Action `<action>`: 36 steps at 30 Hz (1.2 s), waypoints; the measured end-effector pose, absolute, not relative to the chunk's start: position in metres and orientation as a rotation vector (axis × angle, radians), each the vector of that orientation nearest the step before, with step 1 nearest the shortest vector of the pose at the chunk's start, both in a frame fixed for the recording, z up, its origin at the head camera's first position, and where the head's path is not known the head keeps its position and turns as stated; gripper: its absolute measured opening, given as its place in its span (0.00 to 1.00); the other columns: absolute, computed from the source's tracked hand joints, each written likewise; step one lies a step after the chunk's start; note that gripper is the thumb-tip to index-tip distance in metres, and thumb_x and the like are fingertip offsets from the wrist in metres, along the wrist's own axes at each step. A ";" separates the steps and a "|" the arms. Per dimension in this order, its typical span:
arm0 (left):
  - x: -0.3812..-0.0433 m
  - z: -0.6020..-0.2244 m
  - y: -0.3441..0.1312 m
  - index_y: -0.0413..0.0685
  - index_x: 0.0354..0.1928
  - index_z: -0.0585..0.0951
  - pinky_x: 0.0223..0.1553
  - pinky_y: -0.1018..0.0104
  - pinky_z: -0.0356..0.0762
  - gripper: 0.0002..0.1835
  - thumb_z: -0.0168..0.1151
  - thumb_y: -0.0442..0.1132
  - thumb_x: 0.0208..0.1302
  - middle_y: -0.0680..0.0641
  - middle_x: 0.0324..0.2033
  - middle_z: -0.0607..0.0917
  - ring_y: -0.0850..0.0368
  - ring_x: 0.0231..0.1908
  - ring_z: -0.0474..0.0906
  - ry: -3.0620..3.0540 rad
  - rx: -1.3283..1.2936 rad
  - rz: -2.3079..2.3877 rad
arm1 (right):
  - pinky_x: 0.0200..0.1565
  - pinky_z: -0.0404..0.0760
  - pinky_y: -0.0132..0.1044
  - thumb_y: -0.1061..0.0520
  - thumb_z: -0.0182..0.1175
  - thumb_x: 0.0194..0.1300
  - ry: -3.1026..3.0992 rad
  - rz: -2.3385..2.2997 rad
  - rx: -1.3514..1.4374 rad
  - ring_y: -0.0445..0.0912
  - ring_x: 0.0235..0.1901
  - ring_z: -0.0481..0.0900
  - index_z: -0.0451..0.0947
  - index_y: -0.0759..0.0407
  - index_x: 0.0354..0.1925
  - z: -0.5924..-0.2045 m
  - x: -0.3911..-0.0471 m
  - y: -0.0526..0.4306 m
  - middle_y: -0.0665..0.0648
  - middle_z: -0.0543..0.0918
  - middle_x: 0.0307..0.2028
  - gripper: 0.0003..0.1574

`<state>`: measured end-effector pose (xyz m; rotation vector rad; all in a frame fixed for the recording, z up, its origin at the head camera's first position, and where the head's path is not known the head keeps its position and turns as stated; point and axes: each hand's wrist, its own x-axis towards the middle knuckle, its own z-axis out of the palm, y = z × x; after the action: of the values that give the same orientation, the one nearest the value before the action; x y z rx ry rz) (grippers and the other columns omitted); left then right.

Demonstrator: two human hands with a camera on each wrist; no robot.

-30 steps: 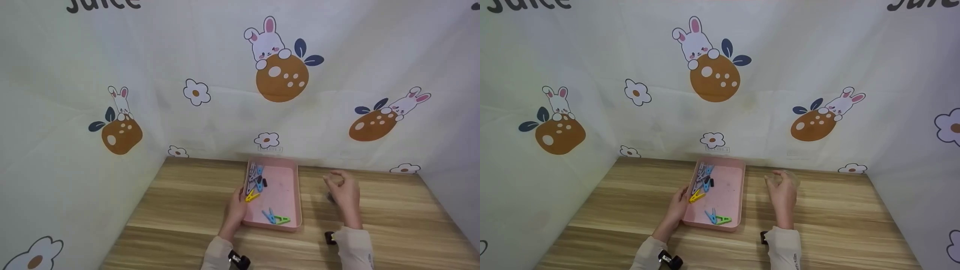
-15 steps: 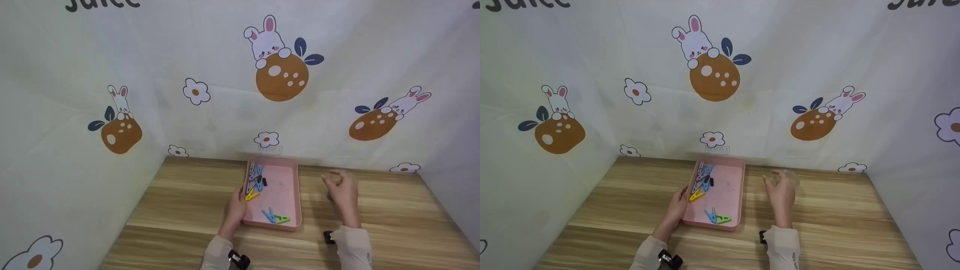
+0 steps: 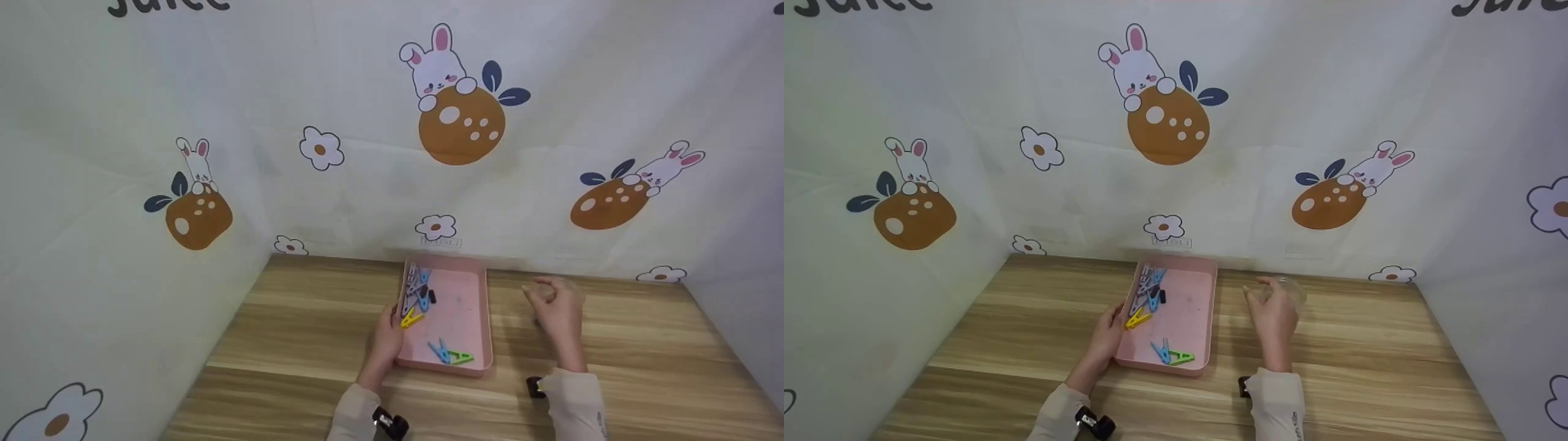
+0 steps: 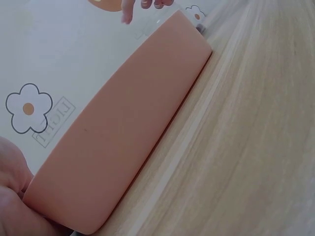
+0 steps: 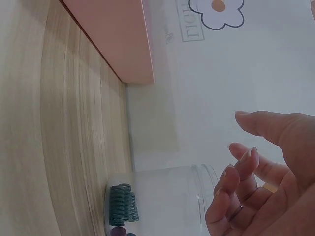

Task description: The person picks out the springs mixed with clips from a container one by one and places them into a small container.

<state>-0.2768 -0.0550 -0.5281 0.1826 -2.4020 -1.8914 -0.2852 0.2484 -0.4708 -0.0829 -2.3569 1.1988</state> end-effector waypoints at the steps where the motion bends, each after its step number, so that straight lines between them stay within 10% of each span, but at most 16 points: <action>1: -0.277 -0.528 -0.055 0.33 0.72 0.71 0.72 0.40 0.69 0.21 0.42 0.32 0.84 0.30 0.69 0.76 0.34 0.70 0.73 -2.405 0.182 -1.890 | 0.17 0.69 0.26 0.59 0.72 0.68 -2.358 1.203 -0.083 0.34 0.12 0.70 0.85 0.71 0.52 -0.471 -0.285 0.248 0.68 0.85 0.32 0.19; 13: -0.274 -0.527 -0.057 0.39 0.72 0.73 0.69 0.40 0.72 0.21 0.44 0.33 0.83 0.34 0.67 0.79 0.38 0.66 0.77 -2.456 0.206 -1.819 | 0.17 0.69 0.27 0.57 0.71 0.70 -2.395 1.244 -0.088 0.36 0.12 0.70 0.83 0.70 0.56 -0.471 -0.286 0.248 0.54 0.79 0.17 0.22; 36: -0.277 -0.530 -0.057 0.38 0.73 0.73 0.71 0.39 0.70 0.21 0.43 0.34 0.85 0.34 0.68 0.78 0.37 0.69 0.75 -2.452 0.197 -1.839 | 0.21 0.68 0.30 0.56 0.70 0.71 -2.452 1.218 -0.122 0.40 0.18 0.68 0.83 0.67 0.57 -0.469 -0.286 0.244 0.53 0.75 0.21 0.22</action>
<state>-0.2768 -0.0568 -0.5300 0.1975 -2.4522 -1.8390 -0.2858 0.2437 -0.4686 -0.1221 -2.4518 1.2178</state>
